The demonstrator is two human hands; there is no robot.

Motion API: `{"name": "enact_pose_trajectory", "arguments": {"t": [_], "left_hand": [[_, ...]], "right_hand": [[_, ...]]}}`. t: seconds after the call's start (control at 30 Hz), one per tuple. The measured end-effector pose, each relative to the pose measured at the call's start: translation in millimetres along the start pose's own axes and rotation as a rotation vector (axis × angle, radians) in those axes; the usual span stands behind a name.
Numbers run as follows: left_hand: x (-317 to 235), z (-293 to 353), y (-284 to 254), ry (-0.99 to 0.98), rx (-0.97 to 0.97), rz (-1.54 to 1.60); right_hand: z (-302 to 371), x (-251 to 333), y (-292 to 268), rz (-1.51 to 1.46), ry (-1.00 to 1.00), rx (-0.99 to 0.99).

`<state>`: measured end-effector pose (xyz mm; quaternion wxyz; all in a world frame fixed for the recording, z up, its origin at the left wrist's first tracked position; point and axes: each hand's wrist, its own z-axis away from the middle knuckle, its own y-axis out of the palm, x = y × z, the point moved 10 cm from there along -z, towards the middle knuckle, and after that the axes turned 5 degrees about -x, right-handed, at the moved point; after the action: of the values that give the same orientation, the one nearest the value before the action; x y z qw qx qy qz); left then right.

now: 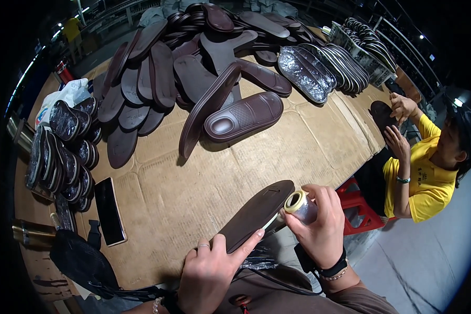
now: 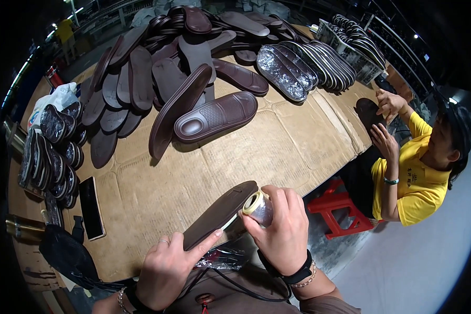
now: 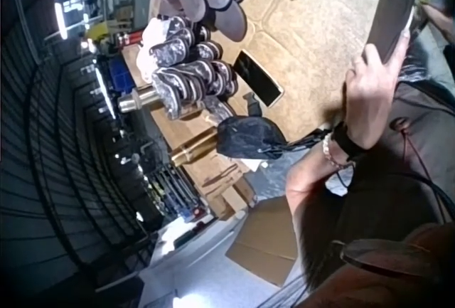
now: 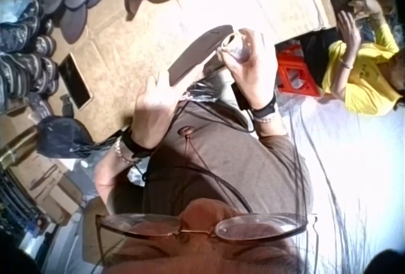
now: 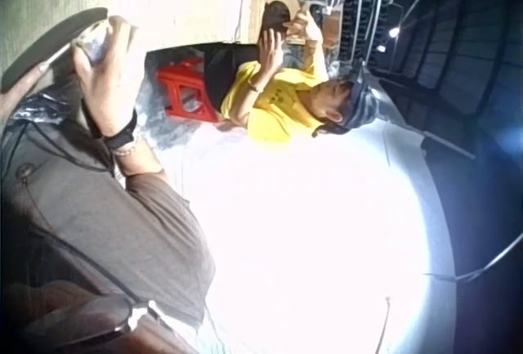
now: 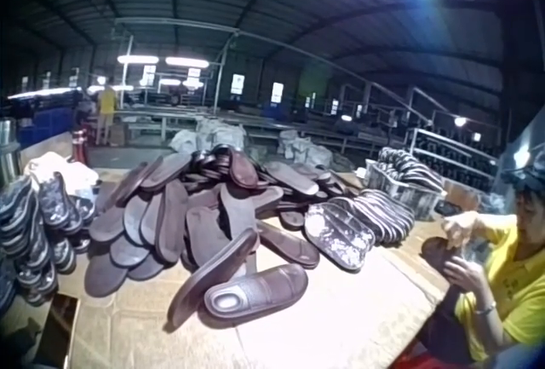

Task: The recorder applies adhesive or protective film to shoe insoles/soles using a roll of tape or film.

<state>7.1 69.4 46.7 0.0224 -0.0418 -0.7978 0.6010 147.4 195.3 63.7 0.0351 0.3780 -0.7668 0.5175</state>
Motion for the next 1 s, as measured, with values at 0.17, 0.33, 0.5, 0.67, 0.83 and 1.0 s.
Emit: {"name": "enact_pose_trajectory", "arguments": {"t": [0.17,0.33,0.5,0.67,0.83,1.0], "left_hand": [[-1.2,-3.3,4.3,0.077,0.116,-0.083],[14.1,-1.1,-3.3,0.076,0.144,-0.038],[27.3,0.3,-9.7,0.058,0.103,-0.029],[26.6,-2.2,-13.3,0.054,0.121,-0.032],[22.9,-15.9,-13.2,0.097,0.135,0.007],[13.6,-28.9,2.4,0.148,0.22,0.048]], "right_hand": [[-8.7,5.9,3.1,-0.079,-0.038,0.065],[-9.5,13.7,22.5,-0.155,-0.035,0.232],[-16.3,28.8,29.1,-0.117,-0.09,0.241],[-23.8,37.0,32.0,-0.049,-0.115,0.265],[-23.7,37.2,31.2,-0.041,-0.107,0.265],[-20.0,31.3,34.1,-0.099,-0.112,0.321]]}}
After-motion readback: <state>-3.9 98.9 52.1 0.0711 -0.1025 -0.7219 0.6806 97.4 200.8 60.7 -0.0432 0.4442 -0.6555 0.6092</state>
